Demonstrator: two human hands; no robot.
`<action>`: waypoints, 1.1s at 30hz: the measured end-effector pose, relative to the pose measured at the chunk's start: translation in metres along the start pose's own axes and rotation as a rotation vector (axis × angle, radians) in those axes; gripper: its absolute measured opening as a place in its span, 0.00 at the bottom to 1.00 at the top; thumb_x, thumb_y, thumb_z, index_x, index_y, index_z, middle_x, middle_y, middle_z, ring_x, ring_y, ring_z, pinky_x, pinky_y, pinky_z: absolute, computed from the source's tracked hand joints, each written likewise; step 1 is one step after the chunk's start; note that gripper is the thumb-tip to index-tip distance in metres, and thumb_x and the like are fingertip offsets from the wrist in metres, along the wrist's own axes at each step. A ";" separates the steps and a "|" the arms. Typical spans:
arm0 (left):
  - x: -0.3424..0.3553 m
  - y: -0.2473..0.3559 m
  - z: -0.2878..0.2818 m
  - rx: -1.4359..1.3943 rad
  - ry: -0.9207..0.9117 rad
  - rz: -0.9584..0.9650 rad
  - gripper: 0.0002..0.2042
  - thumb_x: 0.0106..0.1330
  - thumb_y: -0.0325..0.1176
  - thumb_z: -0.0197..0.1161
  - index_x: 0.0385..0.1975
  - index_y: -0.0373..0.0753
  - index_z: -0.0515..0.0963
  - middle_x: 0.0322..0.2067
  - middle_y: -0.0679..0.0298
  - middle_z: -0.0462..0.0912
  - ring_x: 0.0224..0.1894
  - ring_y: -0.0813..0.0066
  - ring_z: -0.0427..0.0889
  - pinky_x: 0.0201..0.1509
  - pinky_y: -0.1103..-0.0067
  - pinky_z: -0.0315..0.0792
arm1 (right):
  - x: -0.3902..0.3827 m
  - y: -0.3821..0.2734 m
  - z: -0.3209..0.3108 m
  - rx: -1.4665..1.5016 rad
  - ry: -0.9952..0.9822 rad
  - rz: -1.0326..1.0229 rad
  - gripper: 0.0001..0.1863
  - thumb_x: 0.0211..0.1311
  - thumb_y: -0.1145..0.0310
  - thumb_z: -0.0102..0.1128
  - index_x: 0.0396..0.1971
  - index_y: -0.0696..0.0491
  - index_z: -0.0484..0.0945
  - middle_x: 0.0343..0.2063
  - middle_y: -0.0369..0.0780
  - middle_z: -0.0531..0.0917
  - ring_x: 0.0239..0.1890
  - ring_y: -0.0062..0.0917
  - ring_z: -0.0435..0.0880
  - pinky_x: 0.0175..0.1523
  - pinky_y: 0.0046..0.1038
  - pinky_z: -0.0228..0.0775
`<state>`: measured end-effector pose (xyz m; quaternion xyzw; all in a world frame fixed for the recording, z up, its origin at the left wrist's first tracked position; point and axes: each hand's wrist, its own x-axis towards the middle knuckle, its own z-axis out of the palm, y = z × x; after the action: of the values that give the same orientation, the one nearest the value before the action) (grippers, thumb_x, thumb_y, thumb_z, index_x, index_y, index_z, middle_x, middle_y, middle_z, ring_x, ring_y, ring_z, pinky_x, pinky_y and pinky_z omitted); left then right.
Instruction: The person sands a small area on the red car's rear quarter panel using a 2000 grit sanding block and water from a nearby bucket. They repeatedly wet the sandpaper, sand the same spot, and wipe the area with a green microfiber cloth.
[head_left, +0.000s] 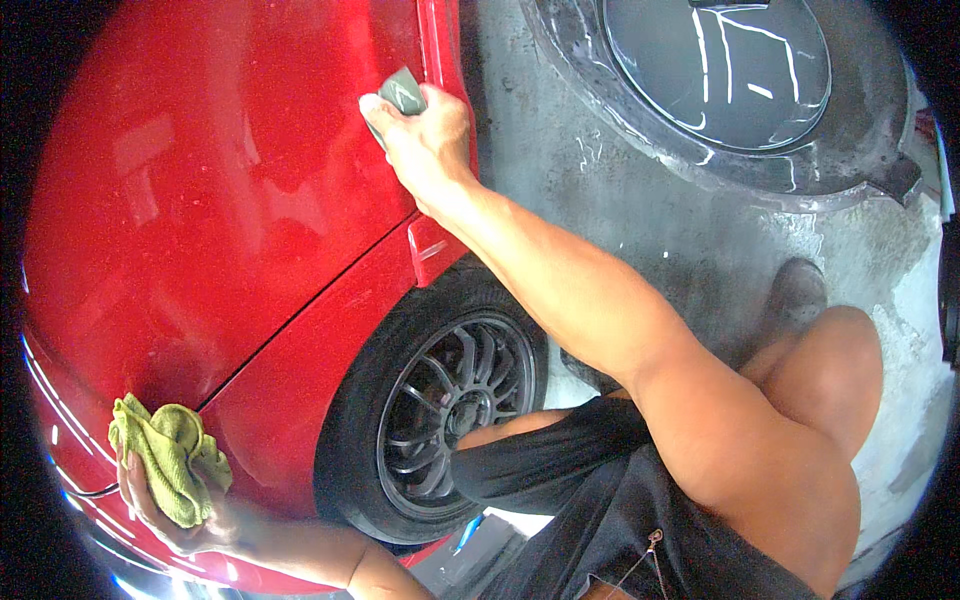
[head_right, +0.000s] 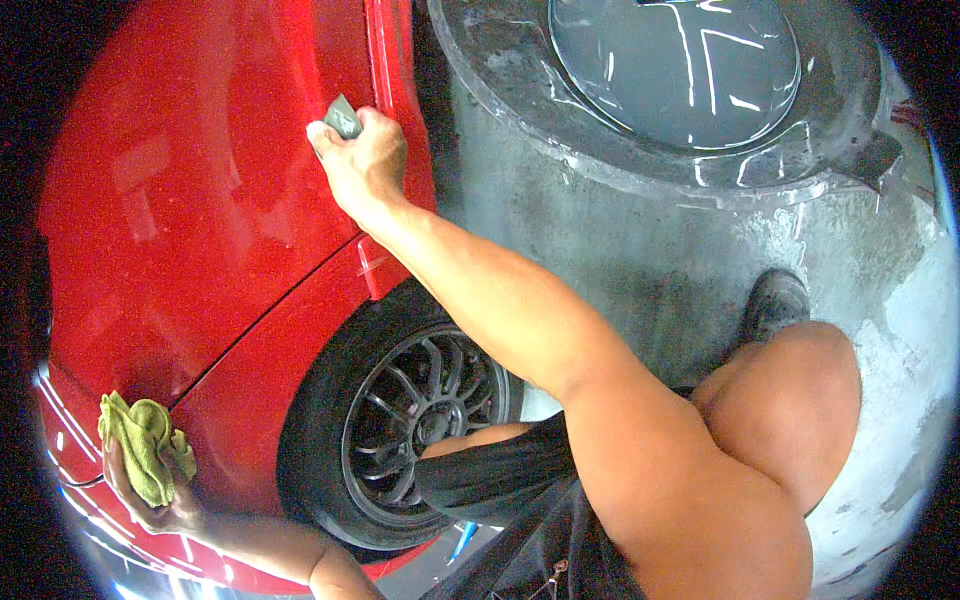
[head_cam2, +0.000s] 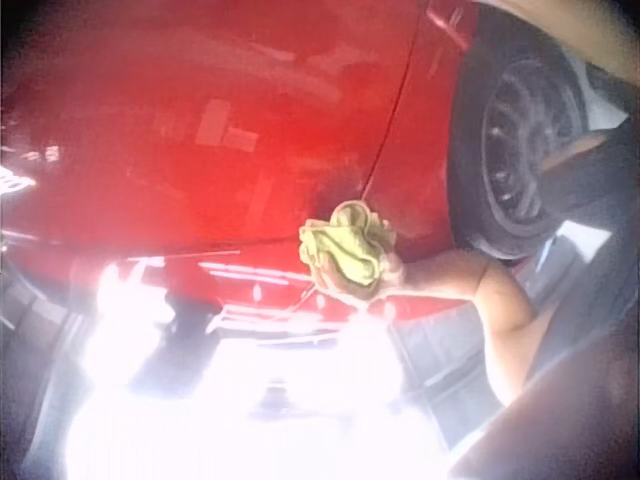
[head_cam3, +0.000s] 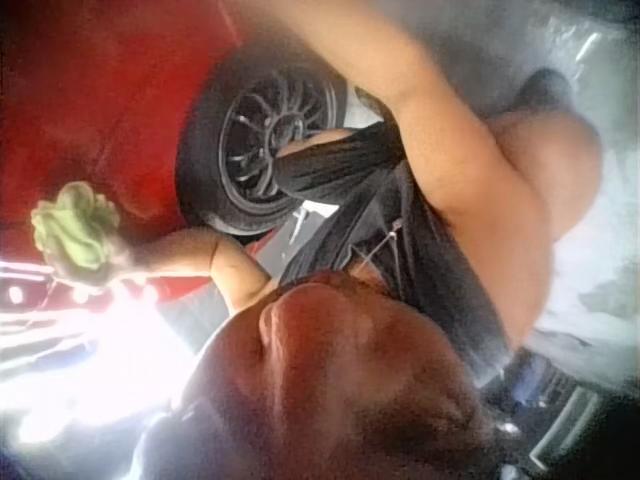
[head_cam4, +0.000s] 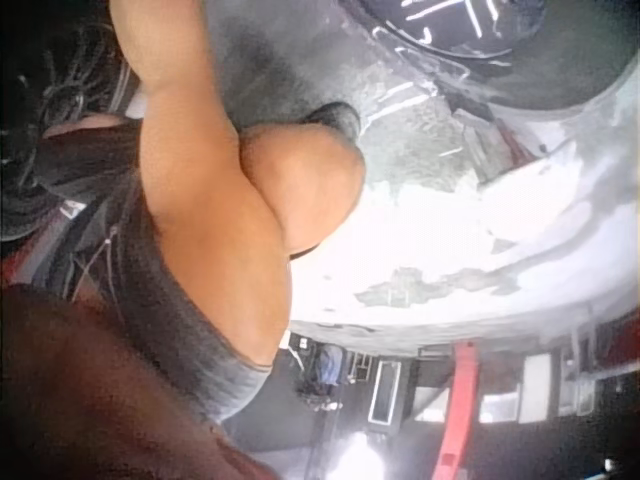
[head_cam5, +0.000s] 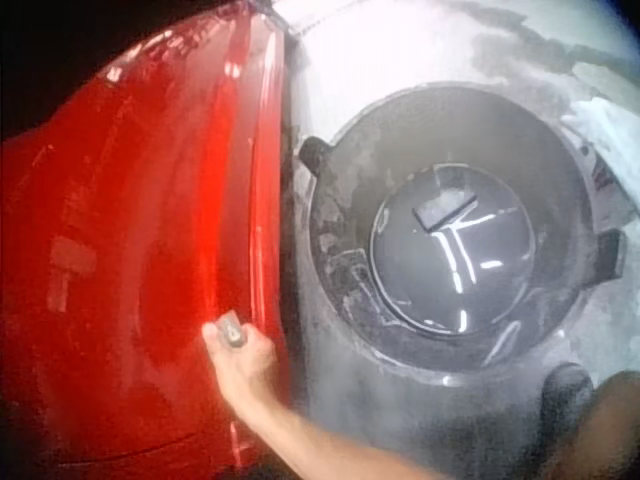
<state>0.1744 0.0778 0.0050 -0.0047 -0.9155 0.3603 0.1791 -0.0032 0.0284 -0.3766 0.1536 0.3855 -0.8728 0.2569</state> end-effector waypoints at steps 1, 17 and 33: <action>0.000 0.000 -0.002 -0.016 -0.013 0.009 0.30 0.65 0.47 0.74 0.58 0.28 0.82 0.56 0.43 0.84 0.59 0.44 0.84 0.67 0.54 0.78 | -0.010 0.002 -0.004 0.015 -0.006 0.051 0.20 0.60 0.58 0.80 0.25 0.57 0.79 0.21 0.43 0.84 0.24 0.28 0.82 0.33 0.40 0.73; -0.004 -0.004 -0.008 -0.043 -0.051 0.034 0.28 0.67 0.40 0.72 0.62 0.26 0.79 0.59 0.43 0.83 0.61 0.43 0.83 0.69 0.53 0.75 | -0.003 -0.009 0.003 0.035 -0.037 0.050 0.14 0.64 0.64 0.78 0.30 0.53 0.81 0.21 0.33 0.82 0.19 0.16 0.77 0.21 0.25 0.69; 0.001 -0.009 -0.008 -0.017 -0.060 0.068 0.30 0.63 0.43 0.75 0.60 0.28 0.81 0.57 0.43 0.84 0.61 0.43 0.83 0.69 0.53 0.76 | -0.003 -0.006 -0.004 -0.005 -0.019 0.006 0.19 0.60 0.56 0.80 0.25 0.54 0.80 0.18 0.39 0.83 0.22 0.24 0.81 0.29 0.38 0.74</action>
<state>0.1775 0.0767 0.0165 -0.0264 -0.9228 0.3583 0.1390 -0.0044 0.0363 -0.3745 0.1458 0.3848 -0.8725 0.2635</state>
